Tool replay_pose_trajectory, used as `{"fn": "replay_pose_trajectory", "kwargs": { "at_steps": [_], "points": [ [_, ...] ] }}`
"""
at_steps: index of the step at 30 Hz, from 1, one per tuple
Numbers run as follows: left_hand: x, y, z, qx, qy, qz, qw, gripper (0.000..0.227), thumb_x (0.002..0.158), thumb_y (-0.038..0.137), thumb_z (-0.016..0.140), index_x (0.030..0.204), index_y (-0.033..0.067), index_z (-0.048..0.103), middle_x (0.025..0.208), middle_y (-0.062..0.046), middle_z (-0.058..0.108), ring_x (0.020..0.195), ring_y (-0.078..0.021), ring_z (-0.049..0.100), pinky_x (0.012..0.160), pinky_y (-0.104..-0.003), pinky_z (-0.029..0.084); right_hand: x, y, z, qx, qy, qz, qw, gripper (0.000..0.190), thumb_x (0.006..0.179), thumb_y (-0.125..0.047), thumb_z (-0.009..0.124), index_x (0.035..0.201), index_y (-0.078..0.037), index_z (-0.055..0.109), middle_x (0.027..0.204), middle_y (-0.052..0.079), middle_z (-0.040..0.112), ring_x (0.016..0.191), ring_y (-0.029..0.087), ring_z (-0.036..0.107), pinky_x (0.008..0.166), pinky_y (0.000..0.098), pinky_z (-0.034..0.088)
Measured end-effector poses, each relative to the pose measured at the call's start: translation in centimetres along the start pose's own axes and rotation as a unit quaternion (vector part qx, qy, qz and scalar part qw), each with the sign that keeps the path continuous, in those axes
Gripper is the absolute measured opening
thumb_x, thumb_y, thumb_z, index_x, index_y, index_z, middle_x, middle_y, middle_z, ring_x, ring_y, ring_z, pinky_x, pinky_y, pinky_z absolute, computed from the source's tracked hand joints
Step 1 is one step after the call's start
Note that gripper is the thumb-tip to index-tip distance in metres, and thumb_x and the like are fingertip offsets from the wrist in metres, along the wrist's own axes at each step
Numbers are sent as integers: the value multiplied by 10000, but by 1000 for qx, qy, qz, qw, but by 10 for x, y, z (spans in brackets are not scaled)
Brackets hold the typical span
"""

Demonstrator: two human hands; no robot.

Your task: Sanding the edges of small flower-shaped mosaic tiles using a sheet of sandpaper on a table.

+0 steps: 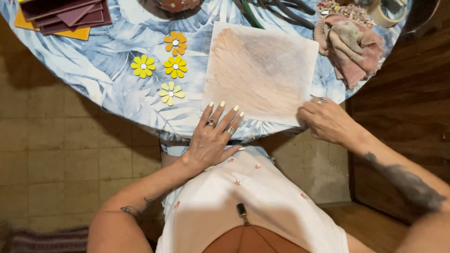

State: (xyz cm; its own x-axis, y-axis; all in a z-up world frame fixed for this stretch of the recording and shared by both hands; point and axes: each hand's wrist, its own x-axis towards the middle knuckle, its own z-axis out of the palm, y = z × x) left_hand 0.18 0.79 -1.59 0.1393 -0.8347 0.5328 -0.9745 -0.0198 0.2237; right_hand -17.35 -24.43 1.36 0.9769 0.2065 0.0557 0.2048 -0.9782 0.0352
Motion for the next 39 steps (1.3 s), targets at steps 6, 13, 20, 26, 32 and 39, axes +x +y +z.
{"fn": "replay_pose_trajectory", "kwargs": {
  "at_steps": [6, 13, 20, 26, 32, 39],
  "points": [
    [40, 18, -21, -97, 85, -63, 990, 437, 752, 292, 594, 1094, 26, 531, 1078, -114, 539, 1057, -304, 505, 964, -487, 272, 39, -48, 7, 344, 184, 200, 899, 161, 844, -132, 412, 723, -63, 493, 629, 72, 428, 597, 287, 489, 569, 354, 418],
    [60, 13, -10, -372, 71, -201, 903, 401, 692, 62, 623, 1068, -41, 530, 891, -150, 604, 831, -291, 619, 688, -313, 514, 97, -80, -9, 462, 269, 256, 805, 236, 880, -146, 446, 675, -72, 535, 545, 37, 414, 513, 164, 463, 521, 262, 398],
    [67, 11, -9, -443, 83, -236, 861, 315, 715, -30, 591, 1022, -82, 545, 841, -205, 611, 749, -290, 635, 627, -294, 536, 104, -81, -14, 473, 290, 268, 788, 249, 878, -114, 458, 653, -45, 539, 521, 60, 426, 494, 165, 460, 516, 266, 399],
    [67, 11, -10, -425, 104, -240, 867, 266, 719, -34, 603, 975, -88, 554, 788, -190, 616, 690, -266, 644, 586, -275, 543, 111, -85, -21, 492, 283, 269, 778, 244, 875, -110, 463, 658, -44, 554, 532, 55, 463, 519, 142, 475, 529, 261, 410],
    [64, 6, -11, -408, 114, -223, 878, 213, 719, -36, 603, 928, -69, 578, 763, -172, 618, 675, -263, 639, 569, -276, 538, 114, -90, -27, 534, 269, 272, 754, 271, 882, -122, 450, 637, -38, 529, 503, 32, 394, 521, 84, 378, 489, 235, 383],
    [61, 6, -16, -398, 120, -212, 884, 181, 729, -24, 609, 907, -49, 594, 768, -150, 627, 685, -241, 641, 572, -261, 533, 116, -92, -32, 632, 258, 272, 678, 241, 887, -142, 449, 684, -40, 531, 513, -33, 364, 506, 39, 332, 485, 166, 357]
  ]
}}
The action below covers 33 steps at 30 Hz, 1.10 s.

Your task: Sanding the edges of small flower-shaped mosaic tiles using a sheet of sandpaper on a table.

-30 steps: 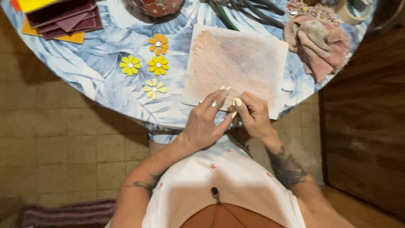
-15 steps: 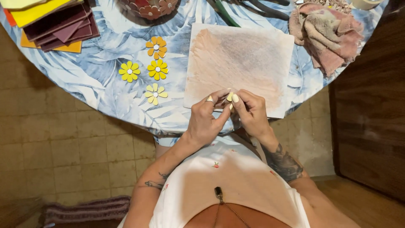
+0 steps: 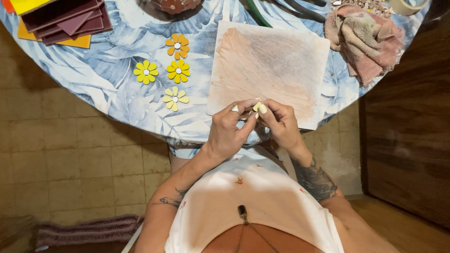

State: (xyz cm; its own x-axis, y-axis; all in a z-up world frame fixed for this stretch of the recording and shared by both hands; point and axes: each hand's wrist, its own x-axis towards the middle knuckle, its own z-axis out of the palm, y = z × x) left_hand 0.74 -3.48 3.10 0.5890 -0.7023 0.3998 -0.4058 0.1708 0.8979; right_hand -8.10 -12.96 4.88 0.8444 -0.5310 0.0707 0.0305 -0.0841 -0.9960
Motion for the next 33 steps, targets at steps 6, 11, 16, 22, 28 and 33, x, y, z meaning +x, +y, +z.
{"fn": "replay_pose_trajectory", "kwargs": {
  "at_steps": [6, 11, 16, 22, 28, 33],
  "points": [
    [-5, 9, -12, 188, -49, 121, 974, 247, 755, 77, 604, 972, -36, 570, 861, -168, 585, 847, -315, 604, 671, -371, 522, 0, 26, -24, -232, -44, -144, 961, 190, 866, -130, 490, 721, -21, 547, 586, 91, 440, 514, 216, 443, 495, 301, 390],
    [-29, -17, -14, 274, -67, 209, 936, 300, 765, 194, 586, 999, 6, 576, 965, -154, 556, 980, -336, 536, 830, -415, 424, 6, 36, -56, -487, -70, -283, 824, 194, 859, -145, 509, 701, -33, 501, 604, 90, 382, 553, 270, 468, 508, 324, 415],
    [-42, -34, -14, 315, -107, 209, 919, 408, 738, 303, 608, 1040, 31, 574, 1048, -147, 545, 1056, -329, 491, 914, -455, 345, 7, 43, -65, -586, -142, -304, 737, 109, 786, -101, 505, 689, -61, 475, 616, 65, 375, 596, 257, 489, 525, 330, 422],
    [-43, -37, -18, 321, -151, 207, 912, 507, 694, 396, 620, 1044, 33, 565, 1102, -134, 531, 1100, -316, 453, 976, -482, 268, 35, 61, -34, -529, -174, -345, 755, 94, 780, -123, 480, 710, -61, 489, 634, 71, 392, 615, 274, 485, 522, 359, 409],
    [-43, -32, -22, 389, -205, 204, 875, 558, 712, 455, 600, 1099, 56, 543, 1155, -97, 501, 1115, -286, 429, 1002, -466, 232, 87, 55, 0, -537, -123, -358, 754, 174, 808, -32, 473, 647, -52, 411, 629, 61, 373, 534, 197, 362, 401, 314, 264],
    [-47, -40, -16, 350, -173, 194, 900, 594, 674, 462, 615, 1103, 61, 526, 1140, -123, 502, 1129, -303, 427, 1008, -492, 205, 33, 36, -40, -515, -240, -399, 720, 126, 800, -149, 430, 692, -98, 470, 645, 60, 393, 604, 261, 466, 520, 348, 378]
  ]
}}
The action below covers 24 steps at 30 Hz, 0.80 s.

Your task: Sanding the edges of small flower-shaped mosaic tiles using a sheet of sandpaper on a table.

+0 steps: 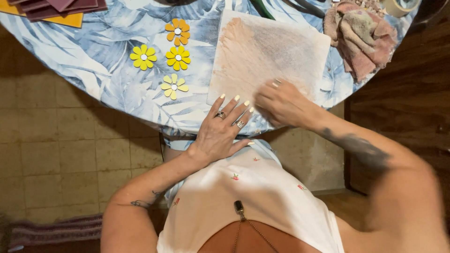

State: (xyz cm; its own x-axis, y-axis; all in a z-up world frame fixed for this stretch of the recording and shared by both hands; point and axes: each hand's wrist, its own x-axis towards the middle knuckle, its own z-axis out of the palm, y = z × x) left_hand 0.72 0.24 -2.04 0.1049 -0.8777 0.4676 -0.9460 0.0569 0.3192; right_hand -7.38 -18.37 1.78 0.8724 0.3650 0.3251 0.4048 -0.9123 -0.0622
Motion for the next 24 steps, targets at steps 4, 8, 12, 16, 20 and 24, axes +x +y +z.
{"fn": "replay_pose_trajectory", "kwargs": {
  "at_steps": [4, 8, 12, 16, 20, 24],
  "points": [
    [3, 3, -3, 0, 0, -1, 1000, 588, 675, 471, 616, 1093, 65, 533, 1135, -122, 507, 1124, -299, 434, 1008, -489, 208, -82, 30, -10, -24, -43, -18, 999, 97, 768, -80, 486, 675, -104, 501, 621, 41, 435, 604, 228, 489, 526, 329, 400],
    [25, 11, -17, -41, 54, -34, 997, 458, 706, 339, 634, 1037, 31, 560, 988, -133, 569, 991, -294, 540, 990, -500, 218, -82, 30, -20, -28, -62, 159, 985, 105, 814, -132, 456, 723, -103, 500, 664, 65, 418, 614, 258, 466, 547, 329, 373],
    [45, 18, -24, -148, 123, -84, 978, 371, 728, 204, 637, 1027, 3, 548, 935, -116, 591, 942, -272, 582, 949, -477, 299, -19, -14, -37, 339, 50, 284, 896, 173, 862, -122, 462, 722, -71, 550, 659, 49, 455, 592, 182, 477, 561, 270, 383],
    [50, 13, -16, -189, 139, -111, 966, 309, 722, 162, 647, 987, 20, 574, 866, -72, 614, 840, -247, 614, 830, -378, 433, -13, -25, -29, 386, 68, 312, 865, 200, 856, -134, 499, 682, -83, 583, 642, 13, 466, 561, 89, 426, 526, 214, 358],
    [54, 17, -28, -213, 168, -119, 955, 205, 707, 124, 646, 868, 1, 614, 715, -91, 626, 722, -259, 631, 685, -321, 492, -13, -29, -24, 430, 90, 331, 835, 210, 863, -149, 501, 697, -54, 587, 618, 34, 456, 562, 71, 407, 504, 218, 361],
    [54, 18, -35, -222, 172, -119, 952, 160, 717, 113, 643, 831, 3, 624, 699, -89, 634, 708, -244, 638, 645, -294, 503, -11, -36, -25, 457, 98, 371, 802, 217, 865, -179, 506, 713, -37, 568, 526, 6, 432, 524, 47, 381, 451, 189, 342]
  ]
}}
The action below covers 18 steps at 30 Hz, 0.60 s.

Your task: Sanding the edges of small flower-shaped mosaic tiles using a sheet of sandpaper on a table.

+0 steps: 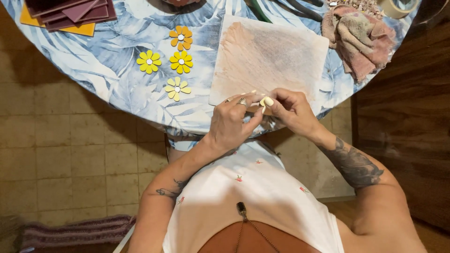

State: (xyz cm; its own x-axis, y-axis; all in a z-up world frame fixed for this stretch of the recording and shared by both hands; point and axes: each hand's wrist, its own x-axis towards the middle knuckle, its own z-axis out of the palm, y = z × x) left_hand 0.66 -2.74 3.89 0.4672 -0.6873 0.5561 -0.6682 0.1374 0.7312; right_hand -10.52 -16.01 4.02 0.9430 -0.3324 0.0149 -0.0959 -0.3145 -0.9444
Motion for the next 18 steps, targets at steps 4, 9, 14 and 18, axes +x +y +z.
{"fn": "replay_pose_trajectory", "kwargs": {
  "at_steps": [4, 9, 14, 18],
  "points": [
    [-6, -5, 2, 9, -3, -2, 1000, 166, 725, 106, 637, 868, 20, 629, 728, -78, 640, 761, -237, 639, 656, -294, 505, 3, 3, 0, 23, -6, 8, 1000, 220, 868, -190, 507, 711, -39, 537, 499, -11, 432, 497, 34, 381, 434, 174, 339],
    [-13, 4, -3, 120, -1, 87, 989, 184, 751, 163, 620, 821, -6, 630, 759, -138, 621, 799, -288, 625, 757, -371, 470, 8, -3, -6, -186, -27, -122, 975, 198, 862, -150, 475, 708, -30, 511, 570, 99, 453, 501, 230, 459, 465, 291, 384],
    [-50, -19, -5, 228, -43, 145, 962, 329, 785, 321, 547, 956, 43, 588, 968, -115, 572, 984, -291, 535, 916, -466, 318, -11, 24, -33, -476, -70, -212, 851, 75, 748, -85, 522, 701, -39, 486, 609, 105, 446, 615, 274, 516, 531, 339, 436],
    [-66, -32, -2, 254, -89, 139, 953, 521, 725, 445, 568, 1061, 47, 560, 1097, -117, 534, 1076, -320, 469, 970, -505, 268, 1, 65, -23, -470, -92, -260, 839, 78, 769, -134, 491, 711, -89, 465, 641, 80, 442, 644, 263, 516, 568, 337, 435]
  ]
}}
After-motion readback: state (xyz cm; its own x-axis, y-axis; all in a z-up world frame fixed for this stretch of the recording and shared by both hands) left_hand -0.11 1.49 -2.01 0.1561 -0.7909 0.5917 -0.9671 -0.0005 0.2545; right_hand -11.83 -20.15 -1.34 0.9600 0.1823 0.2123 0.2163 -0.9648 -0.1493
